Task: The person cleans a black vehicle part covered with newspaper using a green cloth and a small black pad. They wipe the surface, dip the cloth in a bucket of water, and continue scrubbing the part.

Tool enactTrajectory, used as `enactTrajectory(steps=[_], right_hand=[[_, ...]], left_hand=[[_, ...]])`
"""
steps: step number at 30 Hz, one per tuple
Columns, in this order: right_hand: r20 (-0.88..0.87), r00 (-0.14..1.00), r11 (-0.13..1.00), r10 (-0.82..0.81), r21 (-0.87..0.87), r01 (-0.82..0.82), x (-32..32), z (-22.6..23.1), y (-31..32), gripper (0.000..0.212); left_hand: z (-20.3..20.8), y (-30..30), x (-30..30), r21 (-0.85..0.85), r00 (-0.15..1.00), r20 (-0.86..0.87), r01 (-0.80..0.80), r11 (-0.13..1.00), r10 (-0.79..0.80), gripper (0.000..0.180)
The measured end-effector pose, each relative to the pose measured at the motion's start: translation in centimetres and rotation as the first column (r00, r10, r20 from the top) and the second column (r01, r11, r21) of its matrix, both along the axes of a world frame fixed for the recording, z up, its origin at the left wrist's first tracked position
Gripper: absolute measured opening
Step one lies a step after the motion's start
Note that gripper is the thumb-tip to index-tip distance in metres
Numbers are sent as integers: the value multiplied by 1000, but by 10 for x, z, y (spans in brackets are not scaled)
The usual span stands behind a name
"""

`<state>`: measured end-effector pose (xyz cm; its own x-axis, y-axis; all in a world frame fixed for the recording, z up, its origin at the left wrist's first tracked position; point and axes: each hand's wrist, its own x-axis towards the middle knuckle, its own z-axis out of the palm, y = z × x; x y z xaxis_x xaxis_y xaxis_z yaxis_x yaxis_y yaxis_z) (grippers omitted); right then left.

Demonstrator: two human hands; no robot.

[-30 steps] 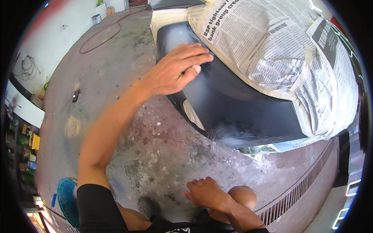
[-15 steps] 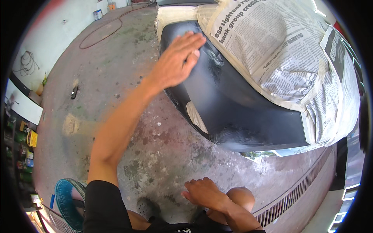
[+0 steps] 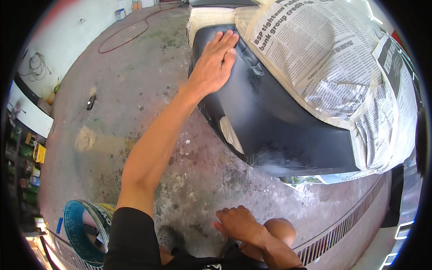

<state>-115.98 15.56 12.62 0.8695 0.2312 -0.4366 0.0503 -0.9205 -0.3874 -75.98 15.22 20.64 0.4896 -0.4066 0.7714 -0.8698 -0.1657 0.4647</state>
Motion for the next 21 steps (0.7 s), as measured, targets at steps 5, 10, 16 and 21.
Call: enactTrajectory(steps=[5, 10, 16, 21], right_hand=[[32, 999, 1000, 9, 10, -9, -5, 5, 3, 39], [40, 999, 1000, 20, -15, -19, -5, 11, 1, 38], [53, 999, 1000, -12, -2, 12, -11, 14, -2, 39], [28, 999, 999, -21, 36, 20, -13, 12, -2, 40]], left_hand=[[17, 9, 28, 102, 994, 86, -81, 992, 72, 56], [23, 7, 26, 152, 992, 34, -124, 981, 120, 60], [19, 5, 10, 194, 993, 63, -106, 975, 95, 59], [8, 9, 36, 96, 976, -53, -207, 974, 213, 59]])
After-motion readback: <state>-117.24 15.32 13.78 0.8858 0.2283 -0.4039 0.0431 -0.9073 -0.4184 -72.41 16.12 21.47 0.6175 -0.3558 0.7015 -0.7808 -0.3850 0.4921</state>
